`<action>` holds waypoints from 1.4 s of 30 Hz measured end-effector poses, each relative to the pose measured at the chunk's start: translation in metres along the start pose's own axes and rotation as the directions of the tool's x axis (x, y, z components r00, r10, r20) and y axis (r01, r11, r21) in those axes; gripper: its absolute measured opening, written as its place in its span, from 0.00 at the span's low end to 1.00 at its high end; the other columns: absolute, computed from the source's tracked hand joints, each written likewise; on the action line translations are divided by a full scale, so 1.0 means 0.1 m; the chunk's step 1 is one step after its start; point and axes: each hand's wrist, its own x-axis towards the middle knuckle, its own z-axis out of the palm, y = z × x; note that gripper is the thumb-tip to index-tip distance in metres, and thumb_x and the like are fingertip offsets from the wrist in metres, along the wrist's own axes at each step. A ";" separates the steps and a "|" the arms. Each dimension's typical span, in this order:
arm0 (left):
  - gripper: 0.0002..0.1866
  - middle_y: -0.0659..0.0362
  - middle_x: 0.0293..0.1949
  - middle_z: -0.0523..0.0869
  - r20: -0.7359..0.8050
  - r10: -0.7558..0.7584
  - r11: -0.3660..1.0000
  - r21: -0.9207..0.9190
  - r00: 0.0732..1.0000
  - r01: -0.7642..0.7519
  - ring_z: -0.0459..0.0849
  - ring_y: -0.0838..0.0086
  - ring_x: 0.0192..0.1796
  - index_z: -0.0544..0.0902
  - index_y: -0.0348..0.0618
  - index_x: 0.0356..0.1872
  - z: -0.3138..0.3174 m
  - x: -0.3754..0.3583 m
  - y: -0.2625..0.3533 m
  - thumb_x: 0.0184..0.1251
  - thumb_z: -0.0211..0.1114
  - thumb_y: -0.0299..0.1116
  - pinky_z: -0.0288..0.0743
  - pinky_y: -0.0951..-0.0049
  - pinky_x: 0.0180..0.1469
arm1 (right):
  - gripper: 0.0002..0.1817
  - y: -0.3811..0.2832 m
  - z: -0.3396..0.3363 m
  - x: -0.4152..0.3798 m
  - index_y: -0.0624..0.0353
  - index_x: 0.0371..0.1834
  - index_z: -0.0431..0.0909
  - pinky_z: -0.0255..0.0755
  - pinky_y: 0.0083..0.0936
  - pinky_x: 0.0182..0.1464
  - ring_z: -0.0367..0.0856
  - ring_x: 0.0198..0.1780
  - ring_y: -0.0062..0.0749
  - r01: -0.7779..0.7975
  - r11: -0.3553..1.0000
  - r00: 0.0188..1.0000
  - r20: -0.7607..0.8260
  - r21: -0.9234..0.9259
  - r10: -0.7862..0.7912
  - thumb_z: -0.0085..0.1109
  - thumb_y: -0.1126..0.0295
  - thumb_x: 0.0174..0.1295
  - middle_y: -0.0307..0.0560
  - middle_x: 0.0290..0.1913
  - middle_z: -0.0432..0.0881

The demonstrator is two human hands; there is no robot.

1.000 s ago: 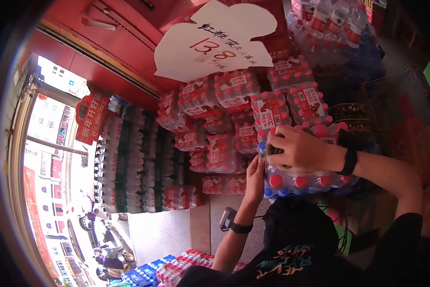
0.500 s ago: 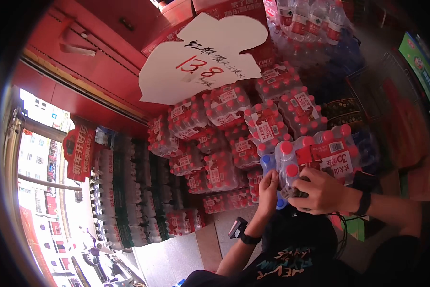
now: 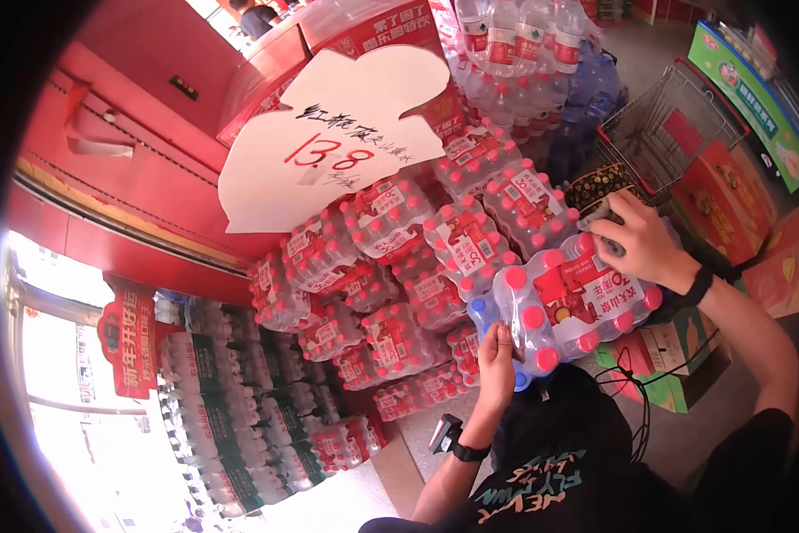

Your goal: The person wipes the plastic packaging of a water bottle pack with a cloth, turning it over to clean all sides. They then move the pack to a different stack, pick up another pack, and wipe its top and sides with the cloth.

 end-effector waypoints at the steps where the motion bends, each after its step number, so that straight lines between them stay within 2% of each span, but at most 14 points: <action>1: 0.19 0.68 0.27 0.71 -0.012 0.004 1.000 0.008 1.000 -0.004 0.72 0.83 0.30 0.74 0.43 0.37 0.01 0.00 0.00 0.92 0.50 0.44 0.70 0.76 0.35 | 0.13 -0.06 0.07 0.09 0.54 0.39 0.84 0.79 0.39 0.40 0.79 0.43 0.45 0.006 1.000 1.000 -0.004 0.031 -0.006 0.74 0.75 0.50 0.47 0.42 0.75; 8: 0.18 0.67 0.27 0.75 -0.021 0.013 0.999 0.034 1.000 -0.013 0.74 0.82 0.30 0.78 0.40 0.43 -0.01 0.00 0.00 0.92 0.50 0.42 0.70 0.77 0.34 | 0.11 -0.79 0.54 0.48 0.50 0.38 0.84 0.79 0.35 0.39 0.79 0.45 0.40 0.301 0.922 0.946 0.047 0.242 -0.321 0.75 0.67 0.52 0.42 0.43 0.77; 11: 0.16 0.67 0.28 0.76 -0.151 -0.056 0.992 -0.116 0.987 0.039 0.75 0.83 0.30 0.79 0.40 0.43 0.10 0.00 0.07 0.91 0.52 0.41 0.71 0.77 0.34 | 0.13 -1.16 0.36 0.27 0.49 0.38 0.84 0.80 0.32 0.37 0.78 0.43 0.40 0.335 0.902 0.925 0.088 0.273 -0.370 0.74 0.63 0.51 0.42 0.43 0.76; 14: 0.18 0.67 0.28 0.78 -0.065 0.003 0.999 -0.054 0.998 -0.006 0.76 0.83 0.31 0.81 0.40 0.42 -0.03 0.01 -0.02 0.90 0.54 0.43 0.70 0.76 0.34 | 0.14 -1.16 0.15 -0.07 0.48 0.40 0.85 0.81 0.31 0.36 0.78 0.41 0.39 0.317 0.908 0.935 0.070 0.275 -0.348 0.74 0.63 0.50 0.42 0.41 0.76; 21: 0.19 0.70 0.29 0.77 -0.088 0.016 0.999 -0.044 0.996 -0.020 0.72 0.86 0.30 0.80 0.43 0.39 0.05 0.01 0.10 0.90 0.54 0.45 0.64 0.80 0.33 | 0.14 -0.35 -0.35 -0.73 0.49 0.38 0.85 0.75 0.33 0.33 0.78 0.37 0.40 -0.070 0.995 0.997 -0.035 -0.072 0.068 0.76 0.70 0.47 0.42 0.37 0.74; 24: 0.18 0.71 0.30 0.78 -0.102 0.015 0.999 -0.050 0.995 -0.020 0.70 0.88 0.30 0.79 0.44 0.38 0.01 0.05 0.03 0.90 0.54 0.44 0.62 0.80 0.32 | 0.10 -0.15 -0.29 -0.75 0.53 0.38 0.84 0.73 0.35 0.34 0.80 0.37 0.42 -0.319 0.937 0.918 -0.198 0.141 0.343 0.75 0.74 0.54 0.44 0.37 0.76; 25: 0.15 0.66 0.39 0.85 -0.048 -0.008 0.994 -0.113 0.999 0.003 0.80 0.82 0.40 0.83 0.35 0.51 -0.09 0.02 0.00 0.88 0.55 0.37 0.74 0.78 0.45 | 0.10 -0.05 -0.25 -0.78 0.54 0.38 0.84 0.74 0.35 0.34 0.81 0.38 0.42 -0.349 0.914 0.890 -0.233 0.209 0.393 0.75 0.74 0.55 0.44 0.38 0.77; 28: 0.14 0.64 0.41 0.88 -0.149 0.117 0.982 0.166 0.982 -0.091 0.85 0.78 0.42 0.84 0.34 0.54 -0.12 0.04 -0.11 0.84 0.56 0.32 0.80 0.75 0.47 | 0.07 0.19 0.14 -1.14 0.60 0.44 0.84 0.74 0.34 0.43 0.81 0.41 0.45 -0.560 0.636 0.710 -0.088 0.531 0.698 0.67 0.72 0.67 0.49 0.39 0.79; 30: 0.14 0.62 0.43 0.89 -0.223 0.143 0.951 0.302 0.964 -0.071 0.87 0.76 0.43 0.84 0.34 0.55 -0.01 0.04 -0.04 0.82 0.56 0.31 0.83 0.73 0.48 | 0.09 0.28 0.73 -1.59 0.62 0.49 0.82 0.73 0.34 0.48 0.80 0.42 0.48 -0.579 0.390 0.576 0.021 0.716 0.817 0.61 0.68 0.74 0.54 0.43 0.80; 33: 0.17 0.59 0.45 0.90 -0.346 0.042 0.988 0.154 0.937 0.013 0.90 0.73 0.44 0.84 0.36 0.58 0.02 0.08 -0.05 0.84 0.56 0.37 0.86 0.69 0.46 | 0.11 0.22 1.06 -2.08 0.64 0.50 0.82 0.75 0.32 0.49 0.81 0.44 0.46 -0.750 0.196 0.431 0.242 0.632 0.869 0.63 0.67 0.73 0.54 0.46 0.82; 34: 0.18 0.59 0.46 0.90 -0.386 -0.006 0.998 0.055 0.923 0.029 0.90 0.72 0.44 0.84 0.37 0.59 -0.02 0.07 -0.08 0.84 0.55 0.39 0.86 0.68 0.45 | 0.11 0.22 1.02 -2.09 0.64 0.50 0.82 0.75 0.32 0.49 0.82 0.44 0.46 -0.737 0.196 0.447 0.249 0.647 0.859 0.63 0.67 0.73 0.54 0.46 0.82; 36: 0.17 0.60 0.45 0.90 -0.400 0.031 0.996 0.091 0.916 0.006 0.90 0.71 0.44 0.85 0.39 0.57 -0.03 0.04 -0.06 0.85 0.55 0.41 0.86 0.67 0.45 | 0.11 0.25 0.70 -1.86 0.63 0.50 0.83 0.76 0.31 0.49 0.83 0.45 0.44 -0.705 0.200 0.474 0.241 0.681 0.847 0.63 0.66 0.73 0.54 0.46 0.82; 39: 0.19 0.58 0.49 0.90 -0.289 0.130 0.982 0.171 0.949 -0.082 0.91 0.68 0.47 0.83 0.40 0.61 -0.08 0.07 -0.10 0.85 0.54 0.42 0.88 0.64 0.50 | 0.09 0.23 0.18 -1.50 0.58 0.50 0.85 0.77 0.31 0.48 0.85 0.46 0.43 -0.416 0.303 0.632 0.033 0.857 0.774 0.64 0.67 0.72 0.53 0.47 0.82; 42: 0.21 0.56 0.55 0.88 -0.310 -0.056 0.974 -0.227 0.949 -0.017 0.91 0.65 0.51 0.80 0.39 0.64 0.25 0.05 0.04 0.86 0.52 0.43 0.89 0.59 0.52 | 0.08 0.17 0.45 -1.67 0.57 0.49 0.85 0.77 0.31 0.46 0.86 0.45 0.41 -0.421 0.313 0.607 0.008 0.851 0.795 0.65 0.68 0.71 0.50 0.47 0.81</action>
